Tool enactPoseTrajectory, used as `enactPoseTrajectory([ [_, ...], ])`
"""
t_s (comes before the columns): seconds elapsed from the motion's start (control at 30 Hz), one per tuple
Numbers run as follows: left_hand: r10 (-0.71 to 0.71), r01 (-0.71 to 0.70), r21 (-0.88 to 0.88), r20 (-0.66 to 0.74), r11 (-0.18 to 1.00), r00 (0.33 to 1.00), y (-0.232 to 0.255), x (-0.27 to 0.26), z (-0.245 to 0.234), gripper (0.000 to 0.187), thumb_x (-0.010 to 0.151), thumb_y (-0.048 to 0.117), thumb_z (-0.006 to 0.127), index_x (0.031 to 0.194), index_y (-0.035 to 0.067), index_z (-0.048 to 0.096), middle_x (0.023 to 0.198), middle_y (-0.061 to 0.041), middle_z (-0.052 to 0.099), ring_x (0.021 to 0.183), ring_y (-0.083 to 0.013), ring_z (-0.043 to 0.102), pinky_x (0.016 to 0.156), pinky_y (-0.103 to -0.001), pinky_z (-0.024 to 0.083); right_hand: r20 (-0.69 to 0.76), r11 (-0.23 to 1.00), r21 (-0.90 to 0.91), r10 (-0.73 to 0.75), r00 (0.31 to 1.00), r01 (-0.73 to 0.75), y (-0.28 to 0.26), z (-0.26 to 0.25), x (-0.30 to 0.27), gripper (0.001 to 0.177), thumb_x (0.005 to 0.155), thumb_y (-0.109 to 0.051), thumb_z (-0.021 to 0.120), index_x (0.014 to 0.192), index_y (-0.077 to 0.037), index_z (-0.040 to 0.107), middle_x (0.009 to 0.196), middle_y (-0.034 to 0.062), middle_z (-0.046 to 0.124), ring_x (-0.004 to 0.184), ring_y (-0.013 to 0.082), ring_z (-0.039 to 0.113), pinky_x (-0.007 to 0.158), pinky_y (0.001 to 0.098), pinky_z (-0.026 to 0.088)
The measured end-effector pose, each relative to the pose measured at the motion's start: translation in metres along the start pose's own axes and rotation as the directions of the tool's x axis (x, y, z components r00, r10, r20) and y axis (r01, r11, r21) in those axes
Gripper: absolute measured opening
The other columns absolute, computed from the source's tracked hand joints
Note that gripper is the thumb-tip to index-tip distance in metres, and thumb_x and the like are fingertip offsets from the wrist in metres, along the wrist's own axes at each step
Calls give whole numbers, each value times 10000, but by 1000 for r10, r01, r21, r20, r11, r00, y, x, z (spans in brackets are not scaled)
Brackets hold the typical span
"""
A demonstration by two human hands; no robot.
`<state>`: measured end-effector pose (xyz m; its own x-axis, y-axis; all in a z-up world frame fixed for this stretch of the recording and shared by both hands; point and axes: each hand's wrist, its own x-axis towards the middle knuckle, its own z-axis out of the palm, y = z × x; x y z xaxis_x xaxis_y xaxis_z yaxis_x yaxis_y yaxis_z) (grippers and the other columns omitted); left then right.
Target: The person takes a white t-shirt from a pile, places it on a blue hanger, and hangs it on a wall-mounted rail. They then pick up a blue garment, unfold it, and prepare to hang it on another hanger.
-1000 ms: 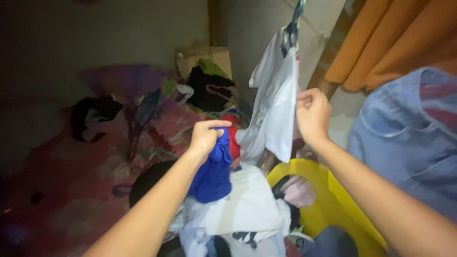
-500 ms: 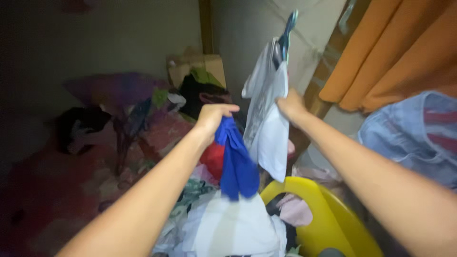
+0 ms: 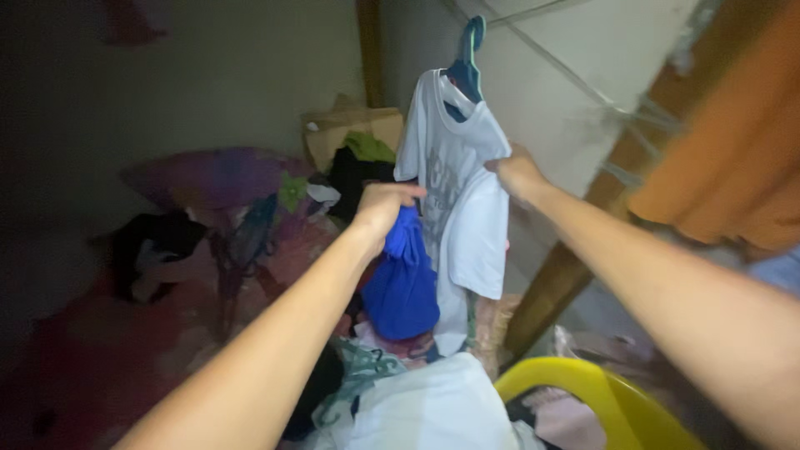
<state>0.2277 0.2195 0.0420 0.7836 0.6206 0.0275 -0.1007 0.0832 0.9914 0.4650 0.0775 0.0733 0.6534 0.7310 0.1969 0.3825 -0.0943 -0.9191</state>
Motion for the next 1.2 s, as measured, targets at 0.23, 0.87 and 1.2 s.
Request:
enactPoseTrajectory([
  [0.23,-29,33,35,-117,999,993,-24,14,-42,316,801,-36,573,1005,-12,813,840,-119,747,684,-182,624,644,-284,512,152,950,272,116,982,-154,-21,24,22,503,923,-6,553,1422,11,491,1352,170,630,1186,267,648,1029,384,513],
  [0.87,-102,100,-25,-96,995,990,-99,138,44,274,790,-28,608,1003,-48,779,853,-153,730,685,-239,661,619,-358,528,-23,977,168,140,990,-135,28,2,40,458,898,1,583,1347,-79,618,1154,119,726,1048,237,685,924,372,530],
  [1.2,-4,12,87,-95,996,995,-80,185,50,530,721,-77,640,1233,23,737,1154,-144,755,955,-225,713,809,-315,557,-37,985,120,130,991,-125,61,-14,111,386,896,16,585,1273,9,667,1138,148,716,1044,261,670,903,401,537],
])
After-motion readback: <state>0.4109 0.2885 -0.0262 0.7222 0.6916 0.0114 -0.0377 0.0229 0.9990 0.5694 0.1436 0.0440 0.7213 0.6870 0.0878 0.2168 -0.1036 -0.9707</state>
